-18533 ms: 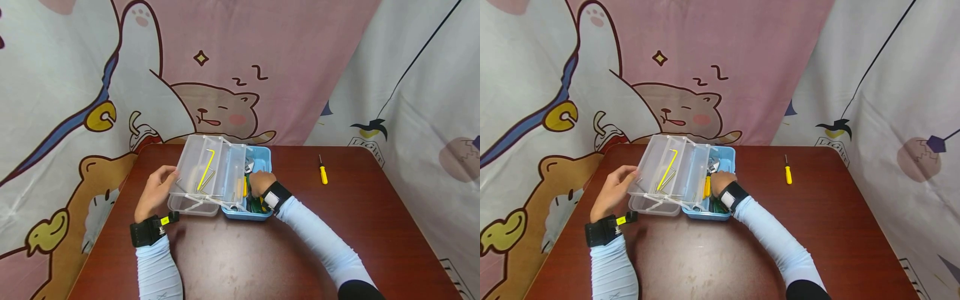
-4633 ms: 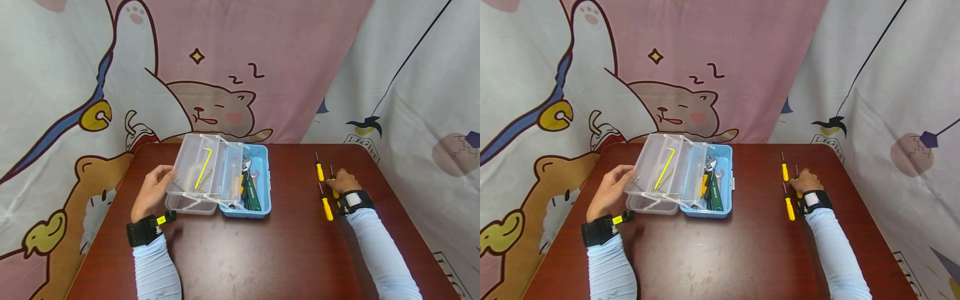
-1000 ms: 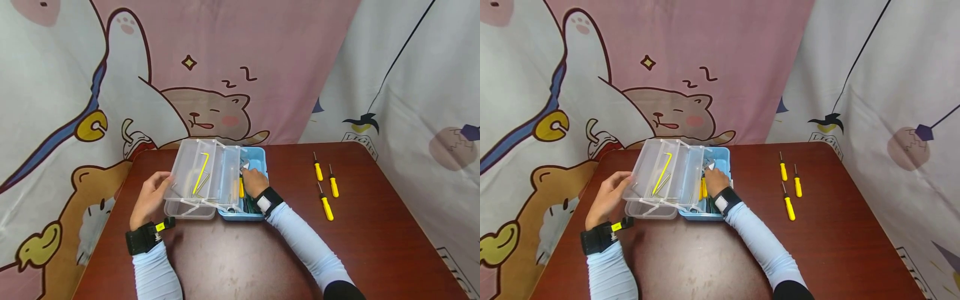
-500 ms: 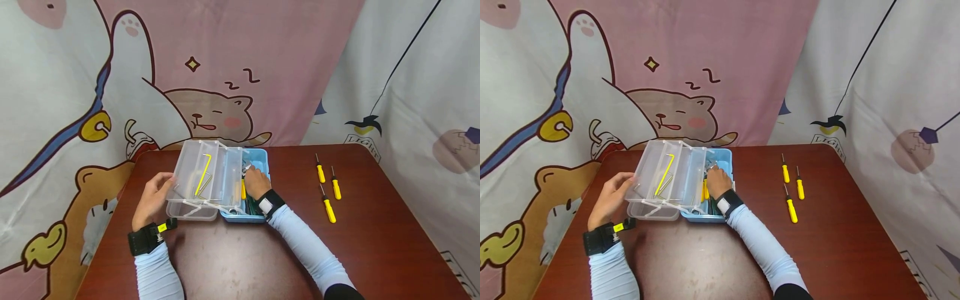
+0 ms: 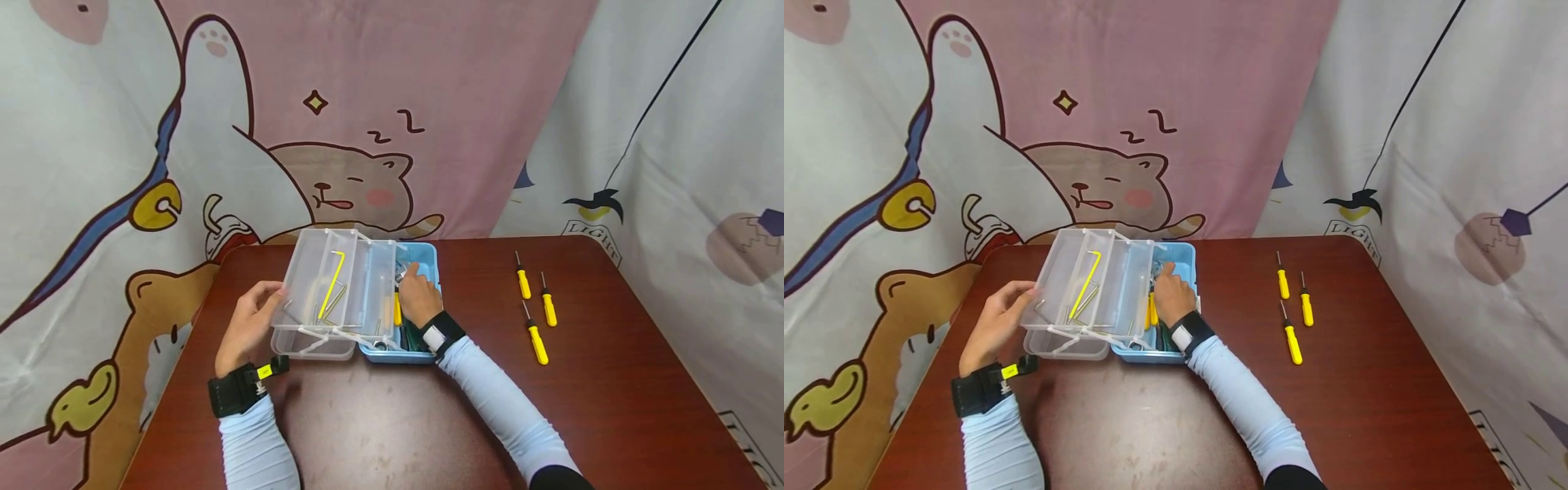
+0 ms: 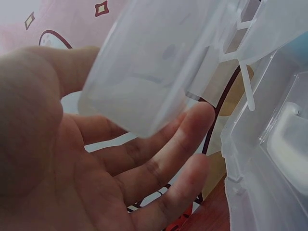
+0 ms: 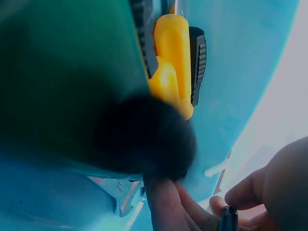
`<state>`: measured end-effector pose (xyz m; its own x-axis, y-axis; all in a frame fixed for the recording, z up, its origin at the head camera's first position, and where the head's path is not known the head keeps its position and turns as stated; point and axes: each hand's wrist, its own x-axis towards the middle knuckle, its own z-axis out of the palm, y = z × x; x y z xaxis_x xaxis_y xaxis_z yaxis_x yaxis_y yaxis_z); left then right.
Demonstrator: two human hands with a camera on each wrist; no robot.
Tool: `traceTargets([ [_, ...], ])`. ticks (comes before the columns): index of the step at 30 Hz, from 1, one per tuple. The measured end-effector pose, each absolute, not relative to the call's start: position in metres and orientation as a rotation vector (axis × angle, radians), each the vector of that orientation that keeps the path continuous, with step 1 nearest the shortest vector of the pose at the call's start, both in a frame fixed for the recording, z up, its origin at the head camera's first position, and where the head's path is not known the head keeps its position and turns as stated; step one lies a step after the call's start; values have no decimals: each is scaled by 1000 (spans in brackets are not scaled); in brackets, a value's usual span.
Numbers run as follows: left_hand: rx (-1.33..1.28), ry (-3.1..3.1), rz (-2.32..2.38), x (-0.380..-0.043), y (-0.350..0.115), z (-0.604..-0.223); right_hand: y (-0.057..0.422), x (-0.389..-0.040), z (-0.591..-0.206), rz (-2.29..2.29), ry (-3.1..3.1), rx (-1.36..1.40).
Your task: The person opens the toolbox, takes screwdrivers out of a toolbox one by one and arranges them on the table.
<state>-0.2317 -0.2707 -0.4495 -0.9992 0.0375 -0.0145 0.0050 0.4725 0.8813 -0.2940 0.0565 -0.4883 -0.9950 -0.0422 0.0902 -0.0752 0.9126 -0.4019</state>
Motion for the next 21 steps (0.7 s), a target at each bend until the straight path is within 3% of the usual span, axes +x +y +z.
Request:
traceTargets([
  [8, 35, 2672, 1578, -232, -271, -449, 61, -295, -482, 697, -2860, 38],
  [21, 34, 2675, 1578, -232, -271, -450, 80, -292, -445, 1230, -2451, 183],
])
